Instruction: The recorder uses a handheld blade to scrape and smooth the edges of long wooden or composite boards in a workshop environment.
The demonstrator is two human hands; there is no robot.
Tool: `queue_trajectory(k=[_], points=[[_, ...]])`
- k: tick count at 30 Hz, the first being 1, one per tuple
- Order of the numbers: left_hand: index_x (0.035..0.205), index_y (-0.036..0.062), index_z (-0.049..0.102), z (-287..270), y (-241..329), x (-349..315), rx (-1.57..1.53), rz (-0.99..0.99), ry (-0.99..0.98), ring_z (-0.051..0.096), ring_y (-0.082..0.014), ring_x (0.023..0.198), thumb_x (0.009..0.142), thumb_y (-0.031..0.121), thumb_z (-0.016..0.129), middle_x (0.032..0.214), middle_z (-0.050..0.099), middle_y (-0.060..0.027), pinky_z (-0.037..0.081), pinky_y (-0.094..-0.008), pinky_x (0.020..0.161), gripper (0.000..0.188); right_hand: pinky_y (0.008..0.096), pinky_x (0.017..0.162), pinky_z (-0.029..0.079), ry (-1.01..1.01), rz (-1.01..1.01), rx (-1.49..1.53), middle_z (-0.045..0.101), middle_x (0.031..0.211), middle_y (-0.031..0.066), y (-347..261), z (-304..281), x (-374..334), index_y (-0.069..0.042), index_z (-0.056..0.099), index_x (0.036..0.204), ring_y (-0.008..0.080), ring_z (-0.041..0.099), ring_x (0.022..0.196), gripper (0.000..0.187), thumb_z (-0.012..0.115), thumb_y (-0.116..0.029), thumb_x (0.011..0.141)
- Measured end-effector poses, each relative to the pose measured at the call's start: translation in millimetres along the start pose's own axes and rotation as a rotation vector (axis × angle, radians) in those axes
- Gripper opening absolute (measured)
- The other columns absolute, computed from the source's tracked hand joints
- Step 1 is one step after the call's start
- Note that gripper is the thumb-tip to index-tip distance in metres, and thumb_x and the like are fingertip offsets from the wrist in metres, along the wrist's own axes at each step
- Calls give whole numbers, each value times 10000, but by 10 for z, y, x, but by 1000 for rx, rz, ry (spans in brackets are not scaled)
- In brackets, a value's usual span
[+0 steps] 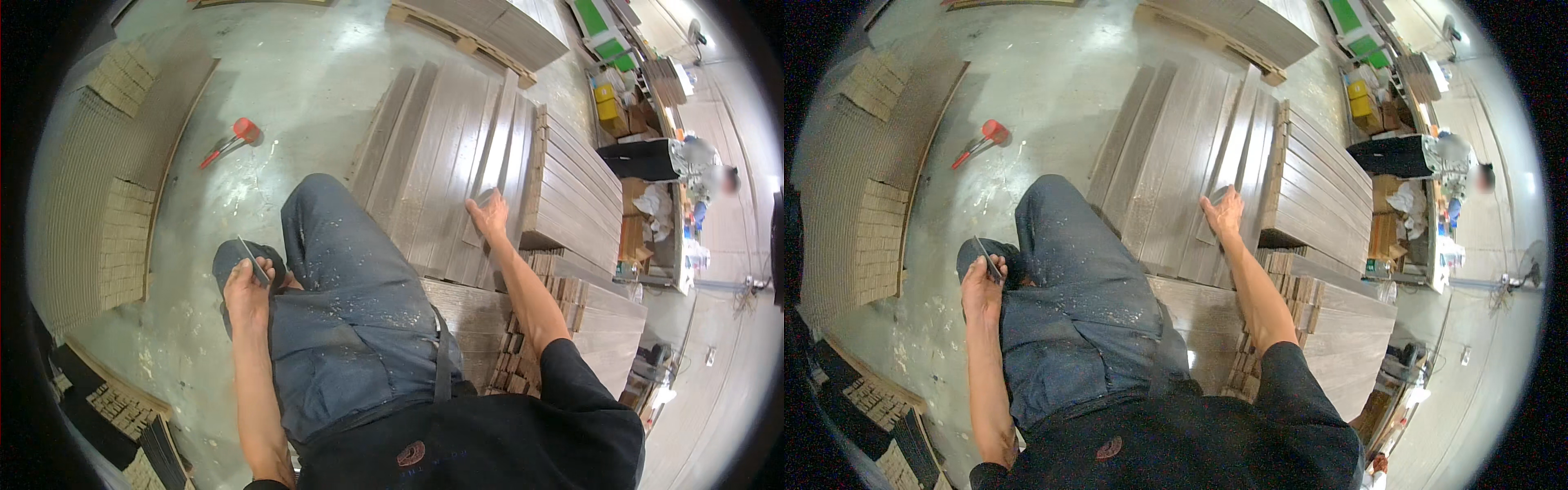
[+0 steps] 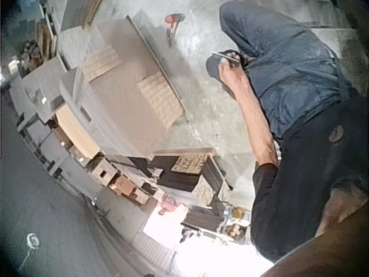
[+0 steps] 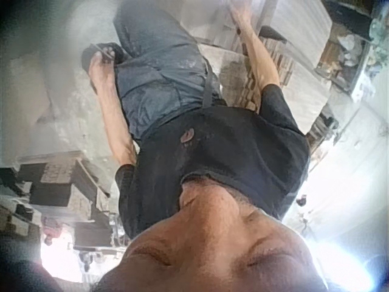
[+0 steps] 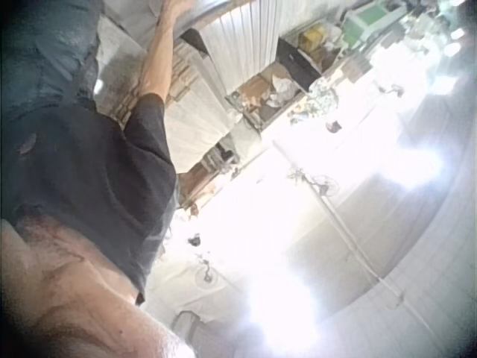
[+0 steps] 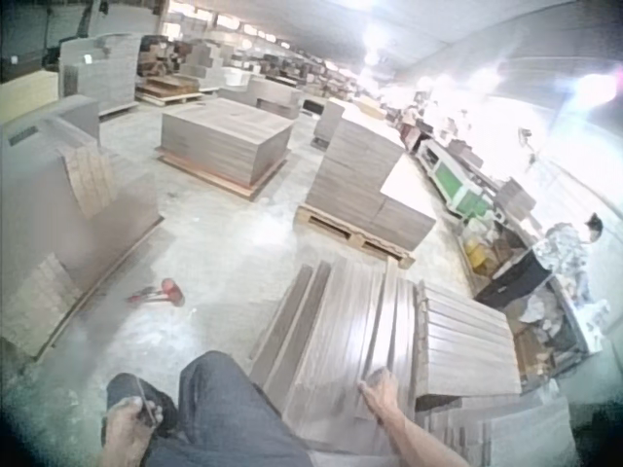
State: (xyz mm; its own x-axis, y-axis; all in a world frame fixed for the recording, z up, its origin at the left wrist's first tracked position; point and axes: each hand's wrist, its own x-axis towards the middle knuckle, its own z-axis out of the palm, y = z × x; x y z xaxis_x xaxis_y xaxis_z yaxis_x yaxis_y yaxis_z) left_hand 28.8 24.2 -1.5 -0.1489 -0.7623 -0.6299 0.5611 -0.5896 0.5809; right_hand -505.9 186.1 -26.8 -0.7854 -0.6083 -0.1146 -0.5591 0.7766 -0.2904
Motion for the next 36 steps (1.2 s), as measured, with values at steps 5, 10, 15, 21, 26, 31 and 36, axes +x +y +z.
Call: queue_trajectory(k=[5,10,15,21,26,31,36], points=[[1031,18,611,34,56,-98,17,35,57,690,-295,960,1019,125,632,998,688,-142,589,-428,855,110,527,1105,406,-8,94,73,531,1341,350,-81,60,133,146,452,1400,455,479,1298,869,788,-335,760],[1032,16,609,101,51,-67,7,24,12,684,-285,948,1018,121,625,1002,682,-141,584,-416,842,107,510,1070,439,123,141,214,533,1310,348,-78,33,18,138,467,1360,464,499,1273,828,780,-269,710],[1030,9,607,10,90,-101,3,27,7,687,-284,937,1013,106,622,998,684,-144,586,-415,838,100,483,1061,453,46,281,426,588,1279,338,-676,-56,-356,116,448,1394,439,573,1225,840,764,-279,723],[1036,-11,602,91,76,-110,-7,29,0,692,-278,868,1029,105,598,956,688,-152,598,-401,789,117,459,1002,492,30,41,598,604,1298,293,-1039,-301,-496,108,434,1423,393,618,1168,785,724,-221,771],[1041,-26,588,165,118,-182,0,41,29,676,-264,826,1042,112,579,962,676,-161,588,-394,775,138,300,638,518,-722,-24,1877,620,1232,248,-1799,-615,-537,93,439,1425,203,579,823,614,594,-179,897],[1064,-45,564,191,206,-295,-46,23,33,665,-251,800,1048,88,550,945,657,-154,592,-396,756,135,290,583,486,-1116,227,2332,455,1229,311,-2533,-457,-649,119,253,1483,232,511,802,710,583,-170,925],[1077,-61,561,154,245,-386,-70,76,75,662,-241,785,1047,67,540,945,654,-153,602,-389,755,133,276,580,510,-1216,151,2240,545,1123,251,-2633,-450,-979,95,393,1449,196,537,807,633,583,-246,951]])
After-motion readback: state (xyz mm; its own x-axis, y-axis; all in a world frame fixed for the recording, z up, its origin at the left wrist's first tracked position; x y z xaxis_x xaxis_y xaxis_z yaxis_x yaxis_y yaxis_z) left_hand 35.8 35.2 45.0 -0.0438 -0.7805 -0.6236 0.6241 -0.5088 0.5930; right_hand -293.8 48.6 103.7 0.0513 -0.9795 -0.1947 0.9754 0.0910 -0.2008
